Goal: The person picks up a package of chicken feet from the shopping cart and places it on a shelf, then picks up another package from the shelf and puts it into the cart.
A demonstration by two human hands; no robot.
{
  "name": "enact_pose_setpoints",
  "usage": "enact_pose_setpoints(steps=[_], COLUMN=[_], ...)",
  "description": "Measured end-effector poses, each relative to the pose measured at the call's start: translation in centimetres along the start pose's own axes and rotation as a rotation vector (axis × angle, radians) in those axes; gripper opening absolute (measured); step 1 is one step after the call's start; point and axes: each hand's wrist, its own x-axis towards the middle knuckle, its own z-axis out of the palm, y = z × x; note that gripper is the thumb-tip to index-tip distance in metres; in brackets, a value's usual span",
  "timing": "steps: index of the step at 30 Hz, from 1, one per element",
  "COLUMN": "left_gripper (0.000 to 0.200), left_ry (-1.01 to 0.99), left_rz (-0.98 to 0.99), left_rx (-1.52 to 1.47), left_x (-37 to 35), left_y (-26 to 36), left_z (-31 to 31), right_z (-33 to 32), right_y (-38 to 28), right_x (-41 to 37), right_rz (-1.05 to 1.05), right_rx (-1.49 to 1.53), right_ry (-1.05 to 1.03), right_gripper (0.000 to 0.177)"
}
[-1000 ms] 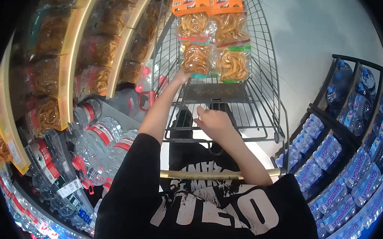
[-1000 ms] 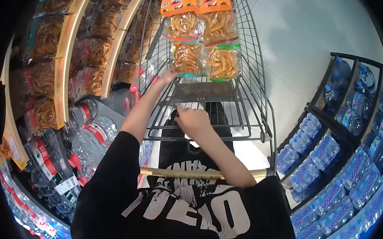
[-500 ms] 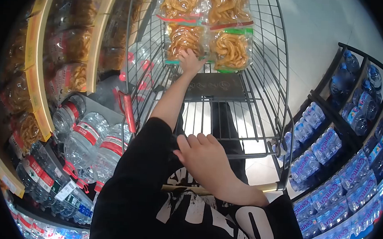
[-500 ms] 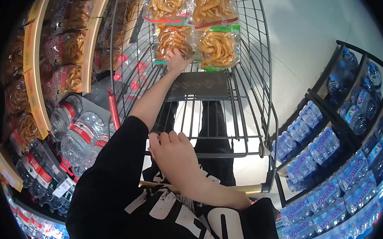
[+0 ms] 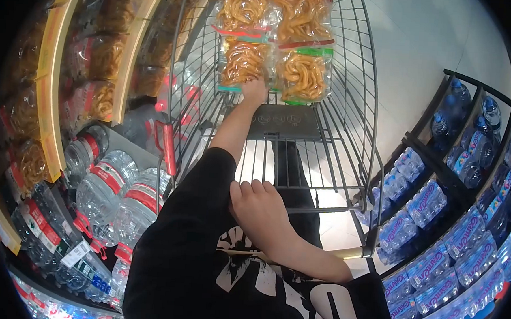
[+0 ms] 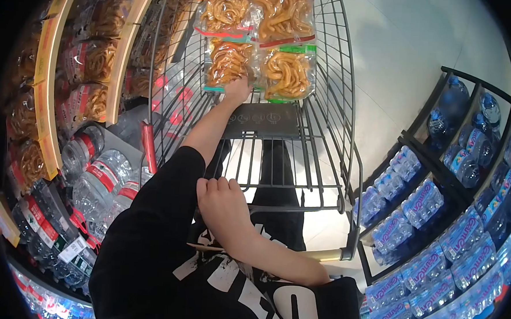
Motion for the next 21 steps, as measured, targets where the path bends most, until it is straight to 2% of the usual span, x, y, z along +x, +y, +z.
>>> enact_pose_setpoints(steps=[2,3,5,9,12,15,16,18,19,20,21], left_gripper=[0.04,0.04,0.036,0.033,0.031,0.029,0.029,0.028,0.028,0.026,0.025], left_ry=[0.099,0.098,-0.029,0.001,0.072,0.005,0.031,0.092,0.115,0.214,0.31], left_rz=[-0.001,0.0,-0.045,-0.092,-0.014,0.121,0.124,0.257,0.261,0.332,0.405], left_rx=[-0.032,-0.038,-0.197,-0.277,-0.259,-0.236,-0.228,-0.285,-0.274,-0.386,-0.498], left_x=[0.7,0.2,-0.8,-2.1,-5.1,-8.6,-10.0,-13.3,-15.1,-16.7,-18.5], left_y=[-0.2,0.0,0.4,-1.1,-3.0,-5.3,-6.1,-7.2,-7.3,-7.4,-7.2], left_z=[1.9,1.3,-1.5,-4.7,-8.7,-13.5,-14.9,-17.4,-18.9,-20.4,-22.0], right_z=[0.5,0.7,0.7,-0.1,-0.1,0.1,0.3,0.7,0.8,0.7,-0.4], right_y=[0.2,0.3,0.2,0.1,0.6,1.4,1.7,2.1,2.1,2.1,1.7], right_x=[0.1,0.1,0.2,0.3,0.7,1.3,1.4,1.4,1.4,1.6,1.7], right_rz=[0.002,0.006,0.001,-0.042,-0.115,-0.142,-0.117,-0.103,-0.091,-0.083,0.014], right_rx=[-0.002,0.005,0.023,0.058,0.109,0.09,0.071,0.043,0.079,0.115,0.217], right_ry=[0.023,0.053,0.049,0.078,0.19,0.246,0.227,0.231,0.302,0.371,0.245], right_gripper=[0.018,0.019,0.019,0.023,0.023,0.023,0.023,0.024,0.025,0.026,0.035])
